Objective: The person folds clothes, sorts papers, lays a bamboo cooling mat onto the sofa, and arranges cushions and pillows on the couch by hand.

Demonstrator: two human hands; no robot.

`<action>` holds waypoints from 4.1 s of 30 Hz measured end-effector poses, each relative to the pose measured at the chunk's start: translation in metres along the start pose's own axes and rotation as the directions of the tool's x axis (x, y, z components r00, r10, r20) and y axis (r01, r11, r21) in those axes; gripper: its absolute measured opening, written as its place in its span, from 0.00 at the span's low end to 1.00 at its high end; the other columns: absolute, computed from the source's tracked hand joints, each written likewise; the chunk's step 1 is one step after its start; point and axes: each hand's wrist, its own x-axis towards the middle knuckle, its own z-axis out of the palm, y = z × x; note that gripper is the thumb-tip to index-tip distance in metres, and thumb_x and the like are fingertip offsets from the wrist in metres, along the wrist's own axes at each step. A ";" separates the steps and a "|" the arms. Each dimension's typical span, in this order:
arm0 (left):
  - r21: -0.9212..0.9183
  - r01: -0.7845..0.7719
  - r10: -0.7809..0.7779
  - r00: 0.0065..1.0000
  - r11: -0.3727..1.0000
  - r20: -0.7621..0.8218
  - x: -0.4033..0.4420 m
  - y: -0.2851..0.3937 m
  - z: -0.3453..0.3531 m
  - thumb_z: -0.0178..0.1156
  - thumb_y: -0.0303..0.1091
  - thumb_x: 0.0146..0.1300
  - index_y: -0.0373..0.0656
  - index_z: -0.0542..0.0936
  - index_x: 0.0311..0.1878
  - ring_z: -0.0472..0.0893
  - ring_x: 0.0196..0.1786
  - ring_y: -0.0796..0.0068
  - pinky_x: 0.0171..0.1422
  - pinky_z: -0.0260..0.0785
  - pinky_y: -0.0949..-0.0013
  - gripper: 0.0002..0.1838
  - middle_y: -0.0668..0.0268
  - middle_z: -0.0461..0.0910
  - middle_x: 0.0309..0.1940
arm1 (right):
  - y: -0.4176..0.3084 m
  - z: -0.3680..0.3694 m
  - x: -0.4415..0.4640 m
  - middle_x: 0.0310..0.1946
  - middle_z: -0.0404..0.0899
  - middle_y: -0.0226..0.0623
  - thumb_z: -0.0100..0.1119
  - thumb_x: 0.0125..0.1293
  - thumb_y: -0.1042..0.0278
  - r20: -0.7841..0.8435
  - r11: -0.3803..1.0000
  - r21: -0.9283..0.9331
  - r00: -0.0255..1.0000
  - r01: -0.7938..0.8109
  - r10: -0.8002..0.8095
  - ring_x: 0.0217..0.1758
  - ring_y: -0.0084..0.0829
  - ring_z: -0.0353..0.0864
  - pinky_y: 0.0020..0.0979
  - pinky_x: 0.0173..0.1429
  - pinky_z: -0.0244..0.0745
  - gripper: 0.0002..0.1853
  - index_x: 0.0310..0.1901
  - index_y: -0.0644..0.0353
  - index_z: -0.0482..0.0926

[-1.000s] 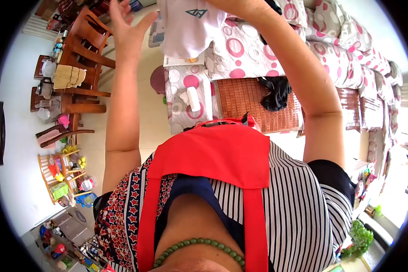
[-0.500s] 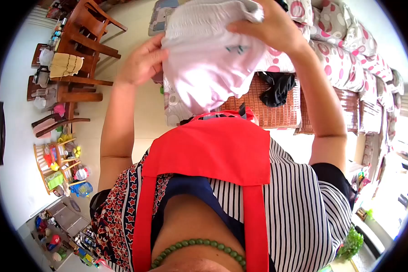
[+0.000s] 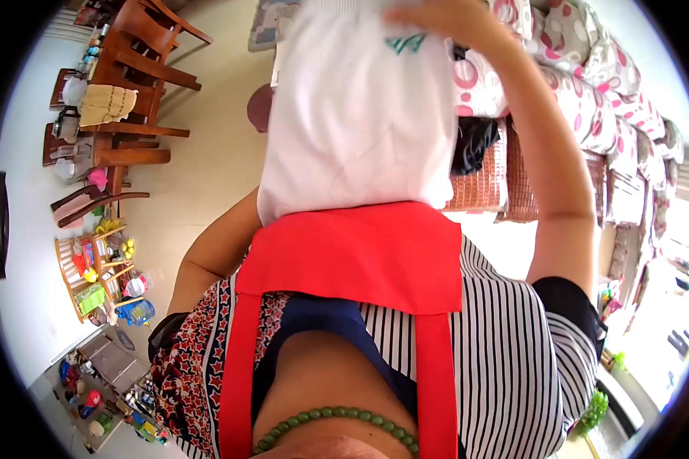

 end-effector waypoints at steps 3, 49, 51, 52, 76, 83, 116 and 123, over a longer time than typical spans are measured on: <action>0.181 -0.075 0.056 0.993 0.981 0.107 0.005 0.023 0.008 0.52 0.33 0.64 0.42 0.64 0.66 0.74 0.52 0.71 0.55 0.66 0.74 0.27 0.62 0.73 0.53 | 0.005 0.055 -0.013 0.65 0.64 0.49 0.68 0.52 0.48 0.176 0.973 0.205 0.974 0.109 -0.146 0.69 0.42 0.64 0.41 0.69 0.62 0.47 0.71 0.53 0.54; 0.714 0.667 0.511 0.699 -0.214 -0.500 0.073 -0.146 -0.497 0.55 0.26 0.56 0.51 0.74 0.56 0.69 0.62 0.59 0.62 0.62 0.46 0.22 0.64 0.71 0.57 | 0.157 0.350 0.347 0.56 0.74 0.37 0.57 0.56 0.74 -0.088 0.827 -0.213 0.833 0.520 -0.547 0.60 0.39 0.72 0.34 0.63 0.68 0.25 0.58 0.50 0.73; 0.617 0.759 0.382 0.643 -0.207 -0.663 0.077 -0.206 -0.505 0.61 0.30 0.54 0.56 0.64 0.67 0.52 0.73 0.54 0.66 0.51 0.33 0.35 0.63 0.58 0.69 | 0.164 0.372 0.329 0.57 0.73 0.37 0.59 0.55 0.69 0.077 0.840 -0.245 0.873 0.485 -0.482 0.61 0.39 0.72 0.35 0.64 0.67 0.23 0.56 0.51 0.75; 0.614 0.778 0.327 0.619 -0.130 -0.714 0.080 -0.224 -0.497 0.62 0.30 0.53 0.55 0.65 0.66 0.54 0.72 0.53 0.67 0.51 0.36 0.35 0.62 0.58 0.68 | 0.164 0.377 0.313 0.58 0.73 0.36 0.60 0.55 0.66 0.274 0.888 -0.125 0.876 0.442 -0.397 0.61 0.39 0.72 0.35 0.64 0.66 0.22 0.54 0.53 0.77; 0.499 0.192 0.149 0.812 0.845 -0.564 0.225 -0.190 -0.220 0.63 0.23 0.54 0.42 0.72 0.59 0.75 0.57 0.65 0.53 0.74 0.69 0.27 0.59 0.72 0.58 | 0.265 0.205 0.212 0.29 0.78 0.52 0.56 0.58 0.70 -0.478 0.883 0.455 0.807 -0.112 0.348 0.35 0.51 0.80 0.41 0.39 0.73 0.14 0.46 0.59 0.72; 0.601 -0.008 0.291 0.879 0.799 -0.376 0.242 -0.212 -0.203 0.68 0.36 0.55 0.41 0.58 0.68 0.68 0.64 0.62 0.66 0.62 0.61 0.40 0.55 0.67 0.62 | 0.141 0.202 0.091 0.29 0.71 0.34 0.58 0.60 0.74 -0.154 0.391 0.917 0.835 -0.078 0.529 0.35 0.25 0.71 0.28 0.40 0.69 0.12 0.45 0.62 0.70; -0.944 -0.313 0.042 0.950 0.102 -0.311 0.044 -0.047 -0.020 0.47 0.55 0.68 0.40 0.59 0.69 0.58 0.72 0.51 0.74 0.48 0.44 0.35 0.54 0.59 0.69 | 0.056 0.188 -0.123 0.41 0.80 0.30 0.61 0.64 0.60 0.378 -0.386 0.893 0.848 -0.230 0.370 0.45 0.28 0.79 0.34 0.50 0.73 0.15 0.50 0.55 0.77; -0.689 0.125 -0.398 0.882 0.714 -0.252 -0.012 -0.093 -0.004 0.55 0.46 0.66 0.38 0.64 0.65 0.71 0.62 0.64 0.66 0.63 0.60 0.30 0.58 0.69 0.62 | 0.002 0.119 -0.120 0.36 0.79 0.27 0.55 0.68 0.67 -0.033 0.042 0.999 0.906 0.017 0.423 0.40 0.18 0.77 0.23 0.49 0.73 0.08 0.46 0.59 0.77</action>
